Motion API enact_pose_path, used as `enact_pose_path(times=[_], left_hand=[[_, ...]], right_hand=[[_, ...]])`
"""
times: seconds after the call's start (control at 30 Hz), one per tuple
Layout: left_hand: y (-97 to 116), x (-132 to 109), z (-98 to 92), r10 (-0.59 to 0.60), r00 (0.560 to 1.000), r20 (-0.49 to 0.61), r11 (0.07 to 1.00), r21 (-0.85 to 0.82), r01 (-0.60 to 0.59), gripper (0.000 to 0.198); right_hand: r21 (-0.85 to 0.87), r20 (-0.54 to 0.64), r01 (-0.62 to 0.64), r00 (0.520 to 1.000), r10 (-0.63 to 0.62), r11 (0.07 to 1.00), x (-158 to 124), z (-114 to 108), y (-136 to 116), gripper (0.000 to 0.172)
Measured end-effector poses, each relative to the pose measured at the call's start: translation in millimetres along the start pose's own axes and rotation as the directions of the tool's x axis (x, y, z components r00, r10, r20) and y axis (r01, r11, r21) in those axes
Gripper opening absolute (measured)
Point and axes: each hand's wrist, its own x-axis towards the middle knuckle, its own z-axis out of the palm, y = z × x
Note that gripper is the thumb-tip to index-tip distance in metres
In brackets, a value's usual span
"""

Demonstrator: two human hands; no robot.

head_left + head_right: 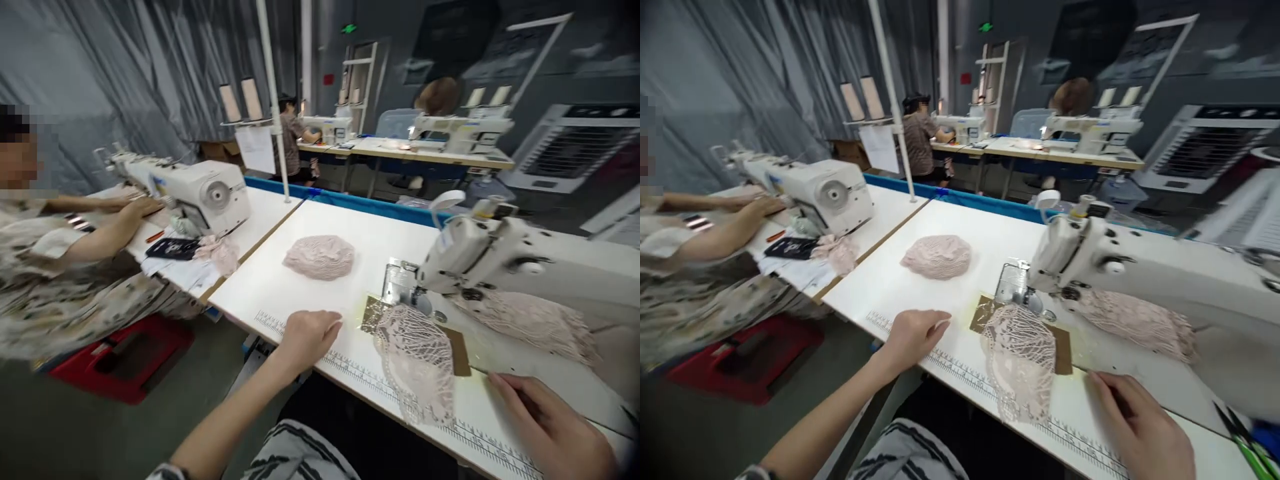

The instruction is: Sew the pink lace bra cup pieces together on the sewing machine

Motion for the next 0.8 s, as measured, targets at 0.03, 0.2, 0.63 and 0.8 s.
enact_pose_path(times=[0.03, 0.2, 0.63, 0.8], left_hand=[[6, -1, 1.9, 0.051, 0.999, -0.013, 0.999, -0.016, -0.051, 0.024], [36, 14, 10.3, 0.359, 0.918, -0.168, 0.905, -0.178, -0.386, 0.022], [80, 96, 27.8, 0.372, 0.915, 0.152, 0.926, -0.133, -0.355, 0.018], [78, 100, 31.9, 0.251, 0.955, 0.158, 0.949, -0.233, -0.211, 0.019]], right_hand=[[0.041, 0.021, -0.02, 1.0, 0.019, 0.999, 2, 0, -4, 0.033], [0.121, -0.018, -0.033, 0.999, 0.036, 0.992, 3, -6, -20, 0.038], [0.146, -0.075, 0.068, 0.995, -0.058, 0.987, -6, -4, -34, 0.037], [0.123, -0.067, 0.096, 0.994, -0.088, 0.988, -7, -2, -29, 0.035]])
